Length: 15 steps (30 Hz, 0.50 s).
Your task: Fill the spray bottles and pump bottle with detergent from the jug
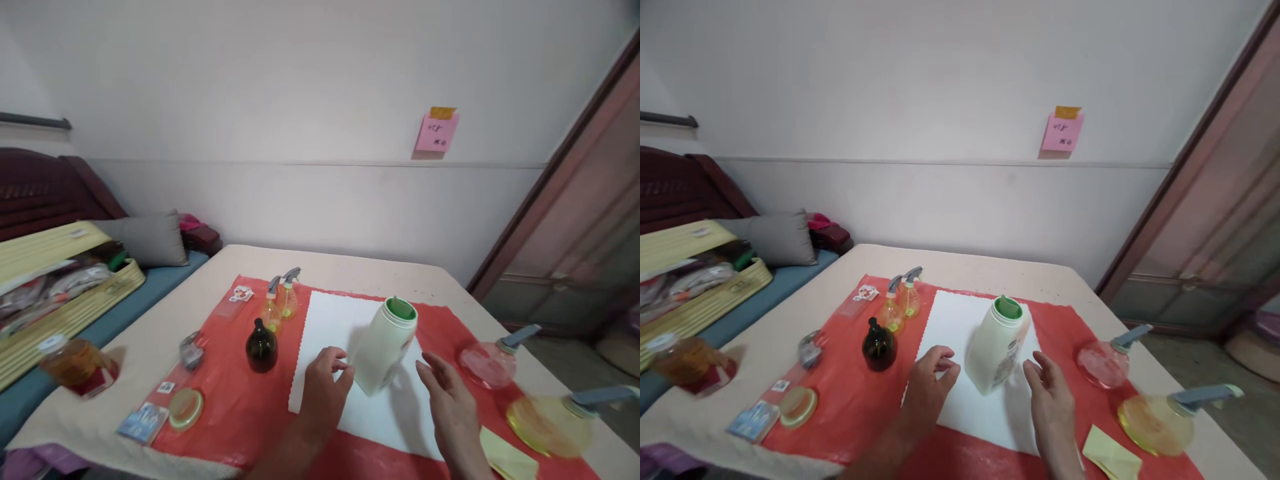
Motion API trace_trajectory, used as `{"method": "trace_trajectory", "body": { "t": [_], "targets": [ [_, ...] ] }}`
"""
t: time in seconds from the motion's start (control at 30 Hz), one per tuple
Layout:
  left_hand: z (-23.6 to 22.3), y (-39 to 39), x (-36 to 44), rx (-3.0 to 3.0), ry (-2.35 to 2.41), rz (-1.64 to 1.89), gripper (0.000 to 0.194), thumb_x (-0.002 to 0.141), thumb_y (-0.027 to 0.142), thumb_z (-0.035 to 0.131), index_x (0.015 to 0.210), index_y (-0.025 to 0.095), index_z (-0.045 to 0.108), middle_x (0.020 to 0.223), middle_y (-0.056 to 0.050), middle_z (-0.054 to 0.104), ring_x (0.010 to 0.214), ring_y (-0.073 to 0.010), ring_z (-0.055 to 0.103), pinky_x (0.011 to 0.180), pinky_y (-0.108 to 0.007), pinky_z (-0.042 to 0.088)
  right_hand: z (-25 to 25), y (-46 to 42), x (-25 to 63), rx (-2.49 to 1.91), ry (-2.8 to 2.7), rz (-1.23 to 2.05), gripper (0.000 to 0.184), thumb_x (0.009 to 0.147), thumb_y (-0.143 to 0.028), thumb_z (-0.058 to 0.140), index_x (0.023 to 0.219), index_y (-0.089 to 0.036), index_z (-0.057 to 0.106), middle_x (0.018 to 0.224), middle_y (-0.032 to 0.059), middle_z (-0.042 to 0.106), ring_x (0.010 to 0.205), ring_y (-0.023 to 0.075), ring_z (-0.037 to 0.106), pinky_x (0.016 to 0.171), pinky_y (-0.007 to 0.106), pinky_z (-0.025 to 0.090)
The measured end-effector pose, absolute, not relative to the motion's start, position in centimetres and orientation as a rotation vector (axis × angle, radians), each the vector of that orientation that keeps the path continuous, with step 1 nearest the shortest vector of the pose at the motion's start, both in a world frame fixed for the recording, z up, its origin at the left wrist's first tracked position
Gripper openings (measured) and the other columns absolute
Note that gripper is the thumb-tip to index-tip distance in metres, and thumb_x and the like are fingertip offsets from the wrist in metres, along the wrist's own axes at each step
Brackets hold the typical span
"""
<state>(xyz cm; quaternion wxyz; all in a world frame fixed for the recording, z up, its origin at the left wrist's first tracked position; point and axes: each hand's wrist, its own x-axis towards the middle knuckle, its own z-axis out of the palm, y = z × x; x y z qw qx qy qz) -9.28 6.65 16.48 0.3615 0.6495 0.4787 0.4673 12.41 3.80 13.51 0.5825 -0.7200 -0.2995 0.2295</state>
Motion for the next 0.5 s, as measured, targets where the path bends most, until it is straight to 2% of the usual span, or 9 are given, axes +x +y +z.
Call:
{"method": "trace_trajectory", "body": {
  "t": [0.1,0.2,0.3,0.37,0.5],
  "targets": [
    [16.0,7.2,-9.6,1.674,1.274,1.253,0.013,0.082,0.025,0.056,0.091,0.020,0.065,0.087,-0.004,0.072,0.080,-0.0175,0.071,0.076,-0.030,0.056,13.6,4.0,11.5,-1.670,-0.687,0.574,0.079,0.058,-0.072,0.067,0.114,-0.016,0.065,0.123,0.0134,0.064,0.114,0.0342,0.057,0.098,0.045,0.045],
    [15.9,7.9,-10.7,1.681,1.342,1.390,0.019,0.087,0.029,0.054,0.100,0.020,0.064,0.100,-0.007,0.071,0.094,-0.0201,0.070,0.089,-0.035,0.054,13.7,4.0,11.1,-1.665,-0.671,0.615,0.079,0.056,-0.071,0.068,0.114,-0.017,0.065,0.122,0.0130,0.064,0.116,0.0348,0.057,0.100,0.046,0.044],
    [16.0,9.0,-12.7,1.566,1.496,1.824,0.026,0.085,0.031,0.058,0.108,0.021,0.059,0.115,-0.010,0.065,0.113,-0.0229,0.062,0.102,-0.039,0.048,14.0,3.9,11.1,-1.654,-0.671,0.617,0.079,0.057,-0.071,0.068,0.114,-0.016,0.065,0.122,0.0134,0.064,0.117,0.0355,0.056,0.100,0.045,0.044],
    [15.9,10.1,-14.4,1.282,1.666,2.054,0.037,0.081,0.027,0.061,0.116,0.021,0.051,0.125,-0.011,0.058,0.120,-0.0232,0.057,0.105,-0.039,0.046,14.0,3.8,11.2,-1.658,-0.666,0.606,0.078,0.058,-0.071,0.067,0.113,-0.015,0.066,0.121,0.0136,0.065,0.117,0.0355,0.056,0.101,0.045,0.044],
    [14.9,12.7,-17.7,1.018,1.936,1.869,0.057,0.076,0.018,0.063,0.127,0.019,0.040,0.135,-0.015,0.049,0.129,-0.0271,0.050,0.110,-0.046,0.040,12.8,3.8,11.8,-1.652,-0.681,0.564,0.073,0.064,-0.071,0.067,0.111,-0.016,0.068,0.115,0.0132,0.067,0.108,0.0345,0.062,0.096,0.048,0.047]
  ]
}}
